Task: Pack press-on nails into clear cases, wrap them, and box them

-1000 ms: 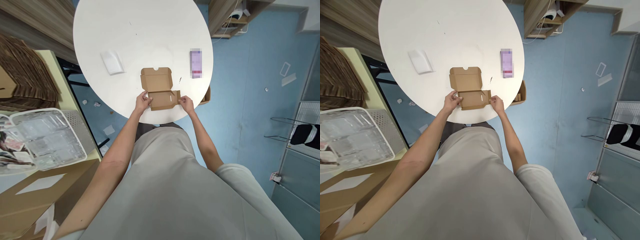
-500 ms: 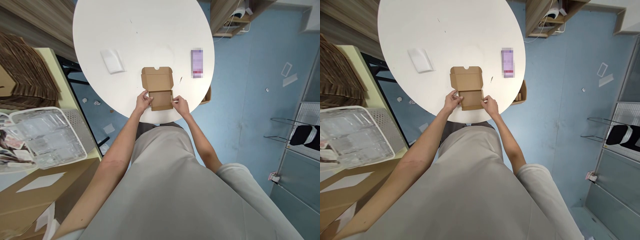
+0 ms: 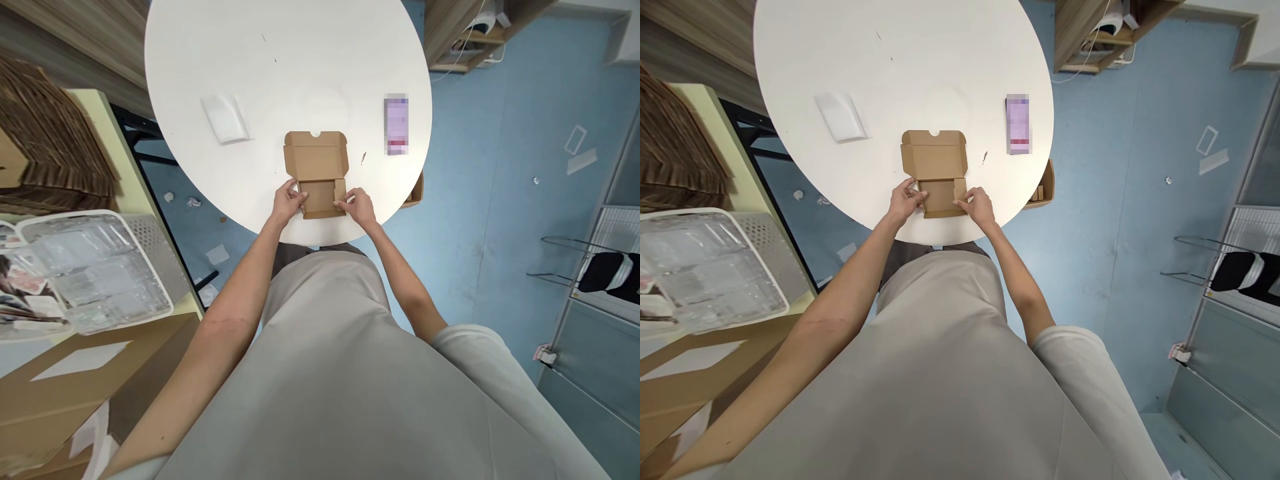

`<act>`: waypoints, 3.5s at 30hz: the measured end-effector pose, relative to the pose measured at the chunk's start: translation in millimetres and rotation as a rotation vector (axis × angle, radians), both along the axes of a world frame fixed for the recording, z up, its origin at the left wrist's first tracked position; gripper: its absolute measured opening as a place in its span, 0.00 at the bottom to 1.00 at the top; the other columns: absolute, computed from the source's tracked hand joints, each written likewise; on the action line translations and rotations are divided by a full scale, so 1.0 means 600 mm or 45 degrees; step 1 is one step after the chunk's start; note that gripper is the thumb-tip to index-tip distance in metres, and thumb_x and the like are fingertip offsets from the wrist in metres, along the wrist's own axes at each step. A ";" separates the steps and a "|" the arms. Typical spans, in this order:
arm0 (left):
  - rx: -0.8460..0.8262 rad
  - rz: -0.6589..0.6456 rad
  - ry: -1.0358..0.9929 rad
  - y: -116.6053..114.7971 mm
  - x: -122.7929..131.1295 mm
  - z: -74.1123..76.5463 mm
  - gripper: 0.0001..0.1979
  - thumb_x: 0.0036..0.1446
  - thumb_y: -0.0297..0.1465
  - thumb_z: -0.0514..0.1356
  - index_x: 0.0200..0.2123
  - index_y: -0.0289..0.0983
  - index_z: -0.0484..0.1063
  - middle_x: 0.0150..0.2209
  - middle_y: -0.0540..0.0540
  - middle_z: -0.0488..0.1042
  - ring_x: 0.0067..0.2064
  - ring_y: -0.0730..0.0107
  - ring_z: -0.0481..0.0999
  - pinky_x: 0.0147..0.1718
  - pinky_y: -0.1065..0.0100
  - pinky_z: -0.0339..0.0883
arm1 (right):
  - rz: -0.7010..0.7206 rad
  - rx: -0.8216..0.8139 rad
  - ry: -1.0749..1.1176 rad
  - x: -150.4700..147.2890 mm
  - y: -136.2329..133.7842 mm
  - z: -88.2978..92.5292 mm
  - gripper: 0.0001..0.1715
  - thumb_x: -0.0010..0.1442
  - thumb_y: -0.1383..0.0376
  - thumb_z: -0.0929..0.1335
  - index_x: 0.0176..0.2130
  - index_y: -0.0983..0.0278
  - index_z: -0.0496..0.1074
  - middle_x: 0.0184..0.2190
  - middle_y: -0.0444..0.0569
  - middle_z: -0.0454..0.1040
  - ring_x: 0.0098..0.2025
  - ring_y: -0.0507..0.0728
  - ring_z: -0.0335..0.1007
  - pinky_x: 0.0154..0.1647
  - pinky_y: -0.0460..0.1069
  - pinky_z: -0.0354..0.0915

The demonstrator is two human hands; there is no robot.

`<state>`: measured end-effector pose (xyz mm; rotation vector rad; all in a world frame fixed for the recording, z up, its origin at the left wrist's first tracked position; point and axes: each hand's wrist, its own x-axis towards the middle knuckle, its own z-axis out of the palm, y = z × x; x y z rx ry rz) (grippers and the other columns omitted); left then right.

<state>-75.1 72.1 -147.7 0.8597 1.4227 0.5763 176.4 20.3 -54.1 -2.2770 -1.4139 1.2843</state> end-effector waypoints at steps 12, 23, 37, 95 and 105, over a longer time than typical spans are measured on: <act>0.013 0.001 0.014 0.001 -0.001 -0.002 0.38 0.54 0.31 0.78 0.68 0.30 0.76 0.26 0.55 0.72 0.25 0.72 0.73 0.29 0.68 0.72 | -0.050 -0.025 -0.034 0.005 0.009 -0.029 0.07 0.70 0.63 0.72 0.41 0.56 0.69 0.45 0.51 0.85 0.48 0.63 0.80 0.53 0.57 0.74; 0.009 -0.006 0.027 0.001 -0.003 -0.001 0.39 0.55 0.32 0.78 0.69 0.30 0.76 0.28 0.53 0.73 0.27 0.68 0.75 0.32 0.65 0.77 | 0.114 -0.082 -0.251 -0.011 0.015 -0.036 0.07 0.69 0.68 0.68 0.39 0.55 0.68 0.40 0.57 0.80 0.45 0.71 0.78 0.51 0.64 0.76; 0.012 0.008 0.010 -0.001 -0.002 0.001 0.37 0.54 0.32 0.78 0.66 0.34 0.78 0.29 0.53 0.73 0.28 0.69 0.73 0.33 0.64 0.76 | 0.107 -0.099 -0.264 -0.019 0.020 -0.051 0.07 0.71 0.71 0.67 0.46 0.60 0.72 0.46 0.64 0.80 0.51 0.76 0.79 0.59 0.72 0.77; 0.340 -0.233 0.736 -0.025 -0.001 0.088 0.16 0.64 0.26 0.62 0.50 0.38 0.88 0.48 0.41 0.83 0.44 0.57 0.85 0.55 0.57 0.76 | 0.125 0.024 -0.302 -0.039 0.038 -0.037 0.11 0.73 0.74 0.62 0.45 0.58 0.65 0.43 0.57 0.75 0.43 0.67 0.71 0.52 0.62 0.72; 0.367 -0.107 0.647 0.012 -0.016 0.065 0.08 0.61 0.27 0.65 0.38 0.43 0.85 0.41 0.43 0.77 0.44 0.52 0.81 0.57 0.51 0.76 | 0.083 -0.029 -0.273 -0.071 0.085 -0.024 0.11 0.73 0.74 0.63 0.47 0.59 0.69 0.48 0.59 0.77 0.48 0.69 0.73 0.57 0.62 0.72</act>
